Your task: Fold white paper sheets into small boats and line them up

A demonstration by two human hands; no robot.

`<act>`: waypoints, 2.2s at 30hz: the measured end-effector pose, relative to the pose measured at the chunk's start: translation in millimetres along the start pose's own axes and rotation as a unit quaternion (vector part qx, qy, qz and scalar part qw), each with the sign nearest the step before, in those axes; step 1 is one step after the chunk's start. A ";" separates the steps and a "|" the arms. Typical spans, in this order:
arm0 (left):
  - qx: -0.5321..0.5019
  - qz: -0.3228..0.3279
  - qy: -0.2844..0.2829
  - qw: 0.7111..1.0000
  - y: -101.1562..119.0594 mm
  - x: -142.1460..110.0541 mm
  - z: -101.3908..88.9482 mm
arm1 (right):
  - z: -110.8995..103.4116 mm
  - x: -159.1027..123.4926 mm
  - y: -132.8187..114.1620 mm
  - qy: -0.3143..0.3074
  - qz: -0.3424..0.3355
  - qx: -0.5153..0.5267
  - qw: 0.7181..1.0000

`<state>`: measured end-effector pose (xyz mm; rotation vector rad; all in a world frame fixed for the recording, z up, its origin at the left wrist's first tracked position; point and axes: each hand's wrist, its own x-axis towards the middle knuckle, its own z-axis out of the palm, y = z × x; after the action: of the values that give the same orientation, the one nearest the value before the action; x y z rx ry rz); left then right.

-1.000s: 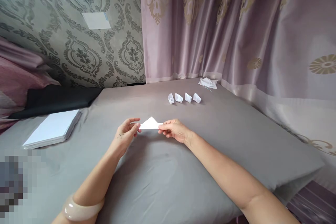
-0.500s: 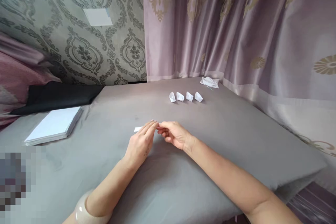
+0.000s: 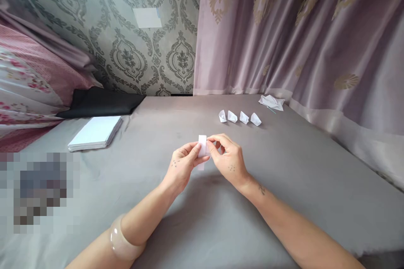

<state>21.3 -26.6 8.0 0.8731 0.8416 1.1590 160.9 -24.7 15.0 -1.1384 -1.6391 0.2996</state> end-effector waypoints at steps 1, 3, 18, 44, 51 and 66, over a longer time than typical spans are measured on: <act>0.002 0.003 -0.001 1.000 -1.4 0.4 -0.4 | 1.6 -1.1 1.3 -0.002 0.003 -0.008 1.000; 0.008 0.011 -0.005 1.000 -3.3 1.0 -0.8 | 3.7 -3.0 3.0 -0.006 0.013 -0.016 1.000; 0.039 0.084 -0.033 0.995 -10.5 3.7 -2.2 | 4.2 -8.0 -2.4 -0.008 -0.012 0.003 1.000; 0.053 0.068 -0.035 0.996 -8.4 -0.5 1.8 | 6.7 -10.1 0.0 -0.016 0.010 -0.012 1.000; 0.071 0.058 -0.045 0.995 -7.6 -1.9 2.4 | 4.0 -5.0 0.4 -0.042 0.042 0.016 0.998; 0.096 0.069 -0.052 0.992 -6.7 -0.7 1.1 | 2.2 -0.4 3.2 -0.075 0.121 0.108 0.984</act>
<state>24.8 -28.6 2.4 1.1569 0.8257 1.1538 160.7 -22.6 11.7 -1.1714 -1.5533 0.7189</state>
